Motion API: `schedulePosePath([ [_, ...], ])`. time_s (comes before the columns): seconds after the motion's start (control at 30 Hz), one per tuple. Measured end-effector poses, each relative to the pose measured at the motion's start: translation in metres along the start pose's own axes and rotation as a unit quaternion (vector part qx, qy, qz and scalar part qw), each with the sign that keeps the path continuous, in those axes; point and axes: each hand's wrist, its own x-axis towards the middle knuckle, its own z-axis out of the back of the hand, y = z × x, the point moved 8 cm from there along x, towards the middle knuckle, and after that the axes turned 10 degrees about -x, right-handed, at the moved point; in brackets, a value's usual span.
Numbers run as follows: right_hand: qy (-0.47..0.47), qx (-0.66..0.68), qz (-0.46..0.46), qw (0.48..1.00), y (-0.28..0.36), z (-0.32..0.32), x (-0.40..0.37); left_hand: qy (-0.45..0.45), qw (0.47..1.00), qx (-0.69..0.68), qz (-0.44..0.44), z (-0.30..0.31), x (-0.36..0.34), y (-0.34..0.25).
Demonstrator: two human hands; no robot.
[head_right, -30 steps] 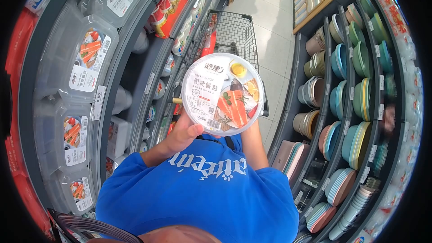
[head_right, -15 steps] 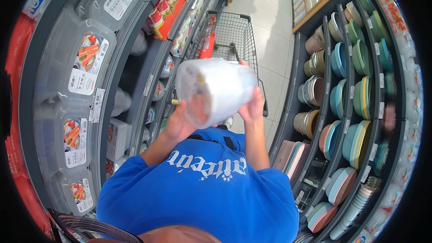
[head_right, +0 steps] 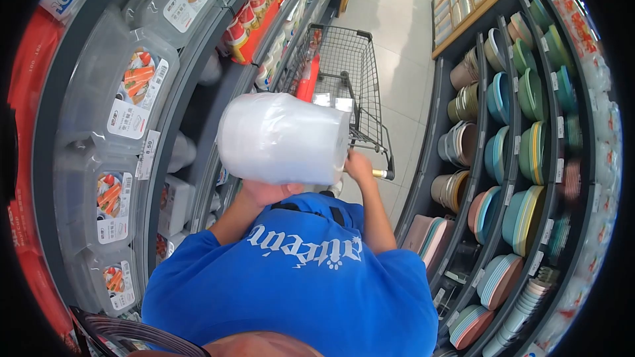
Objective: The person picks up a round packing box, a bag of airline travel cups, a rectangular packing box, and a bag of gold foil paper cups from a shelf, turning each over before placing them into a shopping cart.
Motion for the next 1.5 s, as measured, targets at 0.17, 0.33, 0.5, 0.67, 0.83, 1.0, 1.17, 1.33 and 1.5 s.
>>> schedulePosePath([
  [0.17,-0.039,-0.072,-0.06,0.995,0.0,-0.005,-0.006,0.0,0.999,-0.027,0.033,0.007,-0.006,0.003],
  [0.33,0.03,-0.075,-0.066,0.995,0.001,-0.009,0.001,-0.007,0.999,-0.012,0.035,0.01,-0.007,0.005],
  [0.5,0.033,0.052,-0.024,0.998,-0.005,-0.027,0.019,-0.021,0.999,-0.029,0.015,0.015,-0.009,-0.003],
  [0.67,0.042,0.09,0.042,0.994,-0.021,-0.083,0.048,-0.028,0.991,0.119,-0.059,0.044,-0.023,-0.036],
  [0.83,-0.016,0.133,-0.004,0.991,0.014,-0.036,0.004,-0.19,0.933,0.252,-0.173,0.054,-0.035,-0.07],
  [1.0,0.088,0.783,0.002,0.616,0.026,-0.024,-0.007,-0.267,0.746,0.577,-0.198,0.085,-0.036,-0.089],
  [1.17,0.168,0.765,0.063,0.619,0.076,-0.004,-0.035,-0.249,0.802,0.525,-0.136,0.113,-0.036,-0.079],
  [1.33,0.237,0.826,0.027,0.511,0.06,-0.067,-0.043,-0.26,0.876,0.402,-0.053,0.128,-0.031,-0.07],
  [1.5,0.258,0.829,0.088,0.488,0.087,-0.049,-0.06,-0.291,0.874,0.39,-0.012,0.132,-0.039,-0.083],
])
